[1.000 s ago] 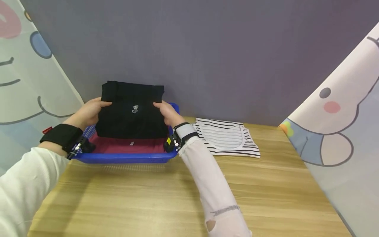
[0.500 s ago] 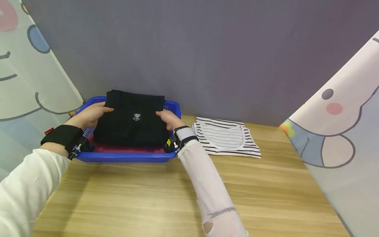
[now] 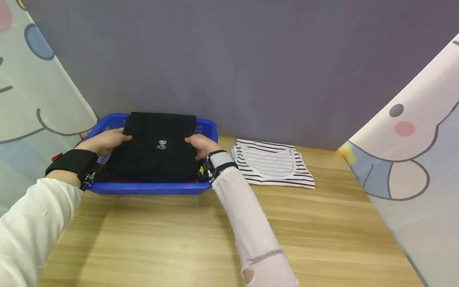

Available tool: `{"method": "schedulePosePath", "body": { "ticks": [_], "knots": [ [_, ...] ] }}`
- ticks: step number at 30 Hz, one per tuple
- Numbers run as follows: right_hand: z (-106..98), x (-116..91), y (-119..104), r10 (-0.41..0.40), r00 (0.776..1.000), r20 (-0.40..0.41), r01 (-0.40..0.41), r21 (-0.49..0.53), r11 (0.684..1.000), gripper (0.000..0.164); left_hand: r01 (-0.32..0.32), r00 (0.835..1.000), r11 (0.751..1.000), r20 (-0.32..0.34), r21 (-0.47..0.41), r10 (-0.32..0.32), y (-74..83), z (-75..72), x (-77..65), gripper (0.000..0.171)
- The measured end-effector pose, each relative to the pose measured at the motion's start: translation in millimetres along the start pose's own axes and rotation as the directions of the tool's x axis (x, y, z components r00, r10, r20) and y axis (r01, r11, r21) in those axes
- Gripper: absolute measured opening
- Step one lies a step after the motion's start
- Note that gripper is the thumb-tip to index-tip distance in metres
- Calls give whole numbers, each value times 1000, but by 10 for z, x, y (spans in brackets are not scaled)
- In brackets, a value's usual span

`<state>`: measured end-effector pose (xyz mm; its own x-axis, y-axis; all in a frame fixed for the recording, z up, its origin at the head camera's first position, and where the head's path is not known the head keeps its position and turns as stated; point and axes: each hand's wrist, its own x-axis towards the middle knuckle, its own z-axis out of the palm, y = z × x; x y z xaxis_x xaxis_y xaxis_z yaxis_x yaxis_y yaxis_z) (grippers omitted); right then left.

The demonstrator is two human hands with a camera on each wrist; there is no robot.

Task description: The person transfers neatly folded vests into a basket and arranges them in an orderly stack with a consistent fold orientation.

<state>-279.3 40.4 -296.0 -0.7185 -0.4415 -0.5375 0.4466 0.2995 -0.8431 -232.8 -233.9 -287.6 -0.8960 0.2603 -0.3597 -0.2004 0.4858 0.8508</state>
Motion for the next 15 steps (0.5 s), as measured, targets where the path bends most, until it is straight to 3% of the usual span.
{"method": "schedulePosePath", "body": {
  "ticks": [11, 15],
  "knots": [
    [22, -12, 14, 92, 993, 78, -90, -27, 996, 32, 104, 995, 992, -15, 74, -103, -13, 5, 2, 65],
    [17, -11, 17, 98, 991, 95, -94, -50, 994, 30, 123, 992, 989, 25, 76, -125, -15, 4, -3, 64]
  ]
}}
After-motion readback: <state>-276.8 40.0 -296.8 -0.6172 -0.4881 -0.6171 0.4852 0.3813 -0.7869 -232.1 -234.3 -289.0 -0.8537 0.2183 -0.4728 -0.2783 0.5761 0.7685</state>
